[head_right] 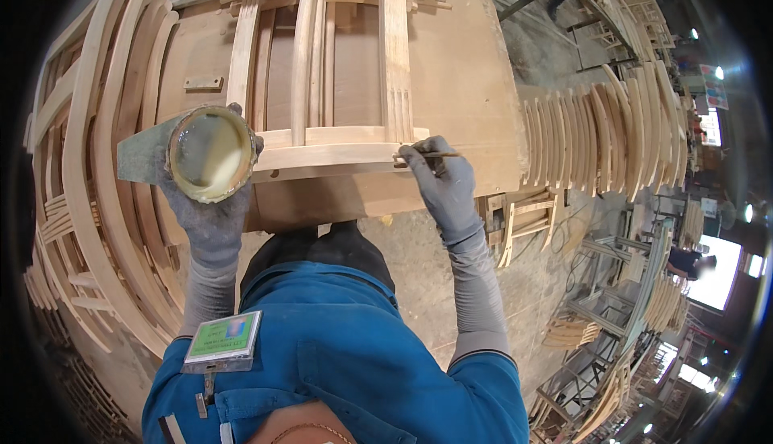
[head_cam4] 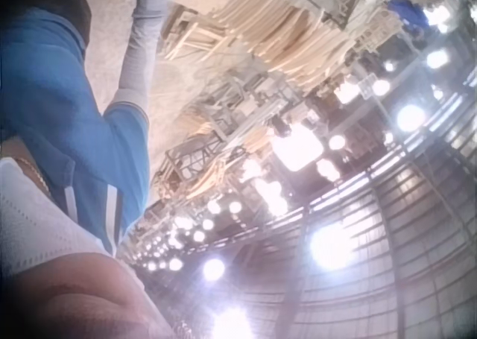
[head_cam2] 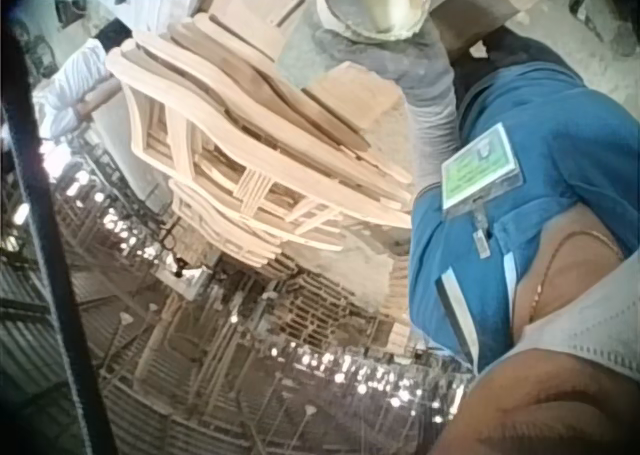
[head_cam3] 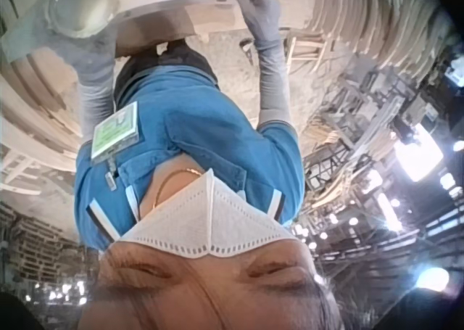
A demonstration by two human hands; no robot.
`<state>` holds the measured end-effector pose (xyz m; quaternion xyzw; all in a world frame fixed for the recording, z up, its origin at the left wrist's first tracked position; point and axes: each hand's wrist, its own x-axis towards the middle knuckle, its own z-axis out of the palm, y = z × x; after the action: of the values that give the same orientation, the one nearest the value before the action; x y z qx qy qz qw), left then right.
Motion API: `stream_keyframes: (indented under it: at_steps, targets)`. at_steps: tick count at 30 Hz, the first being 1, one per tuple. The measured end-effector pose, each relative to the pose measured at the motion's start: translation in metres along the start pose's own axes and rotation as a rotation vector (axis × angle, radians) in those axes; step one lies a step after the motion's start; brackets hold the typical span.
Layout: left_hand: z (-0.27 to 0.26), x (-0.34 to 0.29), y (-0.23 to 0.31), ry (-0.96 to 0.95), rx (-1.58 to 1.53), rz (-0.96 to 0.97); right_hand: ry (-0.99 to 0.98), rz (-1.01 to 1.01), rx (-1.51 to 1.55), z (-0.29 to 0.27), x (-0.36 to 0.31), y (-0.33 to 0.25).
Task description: The person applies glue to the joints of wooden chair frames using a brush and a container of glue. The person repeatedly dips the brush into the container and applies glue to multiple chair frames on a workbench in a factory setting.
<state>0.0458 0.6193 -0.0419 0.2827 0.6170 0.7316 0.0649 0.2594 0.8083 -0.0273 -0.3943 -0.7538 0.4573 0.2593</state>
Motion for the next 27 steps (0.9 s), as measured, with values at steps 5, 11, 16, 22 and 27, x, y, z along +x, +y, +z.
stream_keyframes:
  at_steps: [5, 11, 16, 22, 27]
  targets:
    - [-0.022, 0.004, 0.003, 0.008, 0.013, 0.028, 0.151, 0.075, 0.117, -0.012, -0.004, 0.007]
    - [-0.037, 0.018, 0.024, -0.008, -0.622, -0.321, 0.135, 0.066, 0.172, 0.006, -0.012, -0.002]
    - [-0.054, 0.026, 0.033, -0.076, -1.034, -0.581, 0.3, 0.133, 0.33, -0.01, -0.016, 0.015]
    - [-0.061, 0.019, 0.04, 0.004, -1.068, -0.549, 0.359, 0.079, 0.381, -0.012, -0.031, -0.003]
    - [-0.047, 0.009, 0.059, -0.304, -1.287, -0.469, 0.409, 0.059, 0.155, -0.034, -0.06, 0.008]
